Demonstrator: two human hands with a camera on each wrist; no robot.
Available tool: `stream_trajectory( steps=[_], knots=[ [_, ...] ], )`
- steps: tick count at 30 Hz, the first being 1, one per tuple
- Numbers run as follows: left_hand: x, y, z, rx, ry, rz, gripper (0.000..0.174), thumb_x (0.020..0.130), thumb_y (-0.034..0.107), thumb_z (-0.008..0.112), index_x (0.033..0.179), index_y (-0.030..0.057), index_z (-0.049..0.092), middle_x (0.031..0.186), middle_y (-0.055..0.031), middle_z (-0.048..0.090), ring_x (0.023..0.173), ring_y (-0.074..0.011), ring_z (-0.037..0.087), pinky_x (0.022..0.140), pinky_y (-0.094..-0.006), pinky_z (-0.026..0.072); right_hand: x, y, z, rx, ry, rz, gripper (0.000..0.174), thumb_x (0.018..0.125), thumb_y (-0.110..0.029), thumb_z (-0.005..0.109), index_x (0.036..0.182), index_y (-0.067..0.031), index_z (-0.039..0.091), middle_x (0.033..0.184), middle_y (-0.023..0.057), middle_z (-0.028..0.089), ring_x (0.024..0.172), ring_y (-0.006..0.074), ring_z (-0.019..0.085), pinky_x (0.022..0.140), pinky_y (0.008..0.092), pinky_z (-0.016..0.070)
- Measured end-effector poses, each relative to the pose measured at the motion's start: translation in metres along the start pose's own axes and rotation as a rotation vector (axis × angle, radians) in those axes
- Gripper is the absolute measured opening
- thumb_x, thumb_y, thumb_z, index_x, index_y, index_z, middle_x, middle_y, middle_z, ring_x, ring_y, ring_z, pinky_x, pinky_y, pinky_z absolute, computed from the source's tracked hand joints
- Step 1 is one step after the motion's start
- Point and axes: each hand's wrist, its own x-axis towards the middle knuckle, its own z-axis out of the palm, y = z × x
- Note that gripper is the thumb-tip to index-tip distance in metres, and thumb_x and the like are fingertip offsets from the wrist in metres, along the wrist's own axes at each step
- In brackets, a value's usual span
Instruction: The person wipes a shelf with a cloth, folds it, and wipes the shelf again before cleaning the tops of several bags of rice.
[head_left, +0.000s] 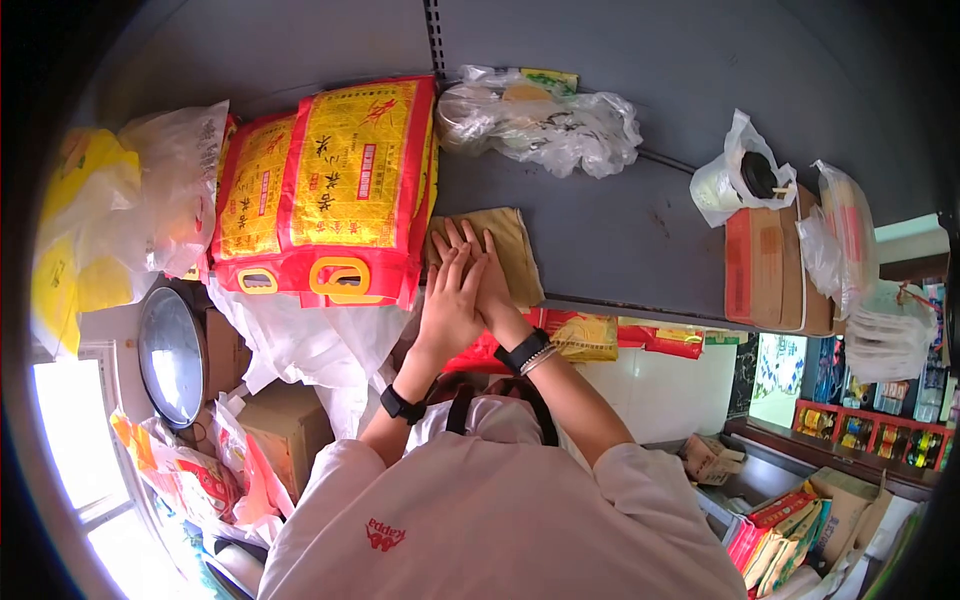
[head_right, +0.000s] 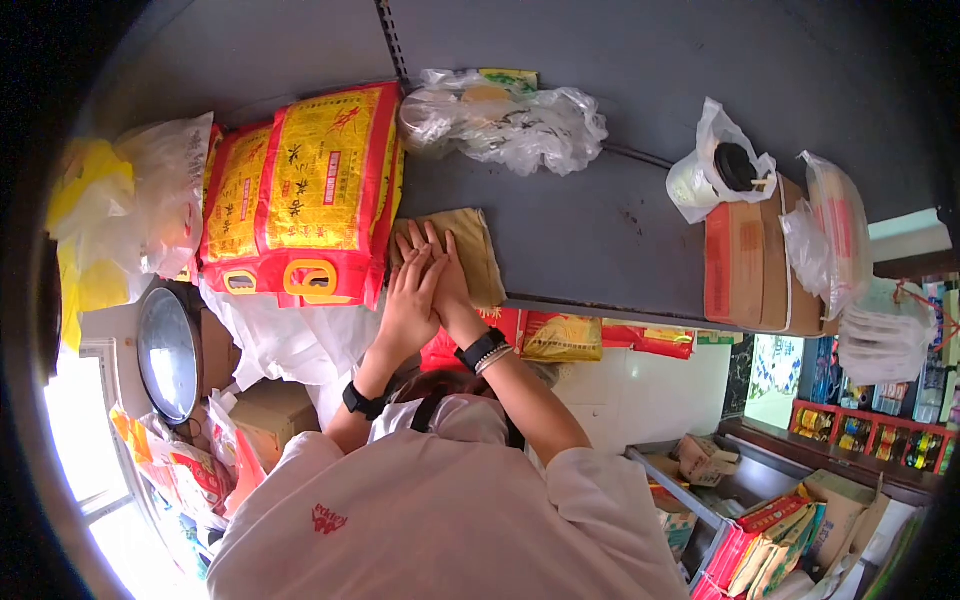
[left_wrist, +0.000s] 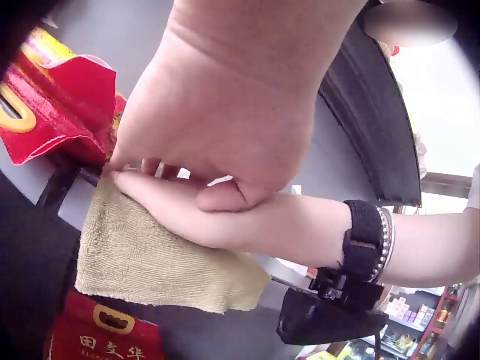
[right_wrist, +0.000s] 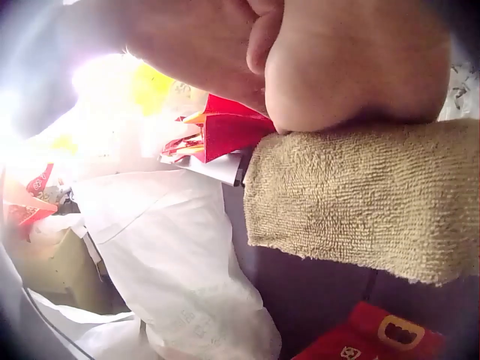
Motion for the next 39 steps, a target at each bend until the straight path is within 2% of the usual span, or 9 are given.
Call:
stream_trajectory(
  steps=[8, 13, 17, 28, 31, 33, 36, 37, 39],
  knots=[
    [0.074, -0.021, 0.014, -0.005, -0.069, -0.051, 0.065, 0.067, 0.009, 0.052, 0.132, 0.0116, 0.044, 0.143, -0.0141, 0.03, 0.132, -0.0342, 0.029, 0.107, -0.0466, 0.0269, 0.054, 0.047, 0.012, -0.172, -0.021, -0.001, 0.063, 0.088, -0.041, 0.039, 0.145, -0.0196, 0.021, 0.151, 0.0088, 0.016, 0.138, 0.0289, 0.014, 0.108, 0.0518, 0.0148],
    [0.119, -0.037, 0.037, 0.018, -0.031, -0.113, 0.057, 0.073, 0.015, 0.048, 0.13, 0.018, 0.048, 0.144, -0.0095, 0.03, 0.133, -0.0287, 0.028, 0.102, -0.0569, 0.0279, 0.088, 0.077, 0.047, -0.153, 0.054, 0.016, 0.063, 0.089, -0.043, 0.038, 0.145, -0.0212, 0.02, 0.152, 0.0051, 0.015, 0.139, 0.0268, 0.014, 0.107, 0.052, 0.0121],
    [0.122, -0.028, 0.023, 0.073, -0.113, -0.132, 0.064, 0.069, 0.012, 0.053, 0.133, 0.0173, 0.044, 0.143, -0.0118, 0.031, 0.132, -0.031, 0.031, 0.106, -0.0482, 0.0286, 0.085, 0.079, 0.035, -0.401, 0.091, -0.051, 0.065, 0.088, -0.043, 0.04, 0.145, -0.0195, 0.019, 0.152, 0.0072, 0.014, 0.139, 0.0291, 0.013, 0.106, 0.0542, 0.0133],
    [0.037, 0.01, 0.019, 0.064, -0.127, -0.064, 0.069, 0.066, 0.008, 0.061, 0.132, 0.0114, 0.042, 0.141, -0.015, 0.032, 0.13, -0.033, 0.032, 0.102, -0.0474, 0.0335, 0.009, 0.049, 0.006, -0.216, -0.028, -0.101, 0.073, 0.084, -0.044, 0.046, 0.145, -0.0152, 0.018, 0.152, 0.0123, 0.011, 0.138, 0.0346, 0.01, 0.107, 0.0554, 0.017],
    [0.006, 0.022, 0.036, -0.104, 0.014, 0.111, 0.062, 0.066, 0.003, 0.06, 0.127, 0.0084, 0.048, 0.14, -0.0164, 0.033, 0.127, -0.0344, 0.036, 0.1, -0.0436, 0.036, -0.037, 0.054, -0.029, -0.07, -0.153, -0.086, 0.075, 0.081, -0.044, 0.048, 0.145, -0.0156, 0.02, 0.152, 0.0106, 0.012, 0.138, 0.0331, 0.013, 0.108, 0.053, 0.0179],
    [-0.002, 0.035, 0.027, -0.583, -0.082, 0.1, 0.054, 0.067, -0.003, 0.057, 0.121, 0.0047, 0.052, 0.133, -0.0182, 0.041, 0.123, -0.0362, 0.041, 0.099, -0.0412, 0.0375, -0.059, 0.063, -0.039, 0.062, -0.136, -0.078, 0.076, 0.078, -0.04, 0.055, 0.143, -0.0142, 0.025, 0.151, 0.0099, 0.015, 0.138, 0.0314, 0.016, 0.109, 0.0504, 0.0184],
    [-0.001, 0.04, 0.02, -0.59, -0.04, 0.104, 0.049, 0.066, -0.003, 0.06, 0.115, 0.0006, 0.053, 0.124, -0.0193, 0.048, 0.12, -0.0369, 0.043, 0.1, -0.0402, 0.0367, -0.077, 0.077, -0.061, 0.334, -0.261, 0.014, 0.076, 0.074, -0.025, 0.066, 0.141, -0.0161, 0.03, 0.151, 0.0079, 0.015, 0.138, 0.0313, 0.015, 0.11, 0.0508, 0.016],
    [0.002, 0.035, 0.021, -0.485, 0.042, 0.124, 0.045, 0.07, 0.002, 0.062, 0.114, 0.001, 0.053, 0.117, -0.0178, 0.052, 0.112, -0.0371, 0.047, 0.097, -0.0414, 0.0385, -0.082, 0.08, -0.067, 0.381, -0.129, 0.029, 0.061, 0.075, -0.017, 0.066, 0.131, -0.0116, 0.044, 0.143, 0.0114, 0.033, 0.132, 0.0321, 0.031, 0.107, 0.046, 0.0267],
    [0.01, 0.023, 0.025, -0.386, 0.068, 0.049, 0.045, 0.071, 0.006, 0.063, 0.115, 0.0019, 0.053, 0.116, -0.0169, 0.052, 0.109, -0.0363, 0.048, 0.094, -0.042, 0.0397, -0.087, 0.097, -0.067, 0.573, -0.041, 0.094, 0.051, 0.076, -0.014, 0.065, 0.125, -0.0081, 0.049, 0.136, 0.0131, 0.041, 0.126, 0.0318, 0.038, 0.102, 0.0429, 0.0325]
  ],
)
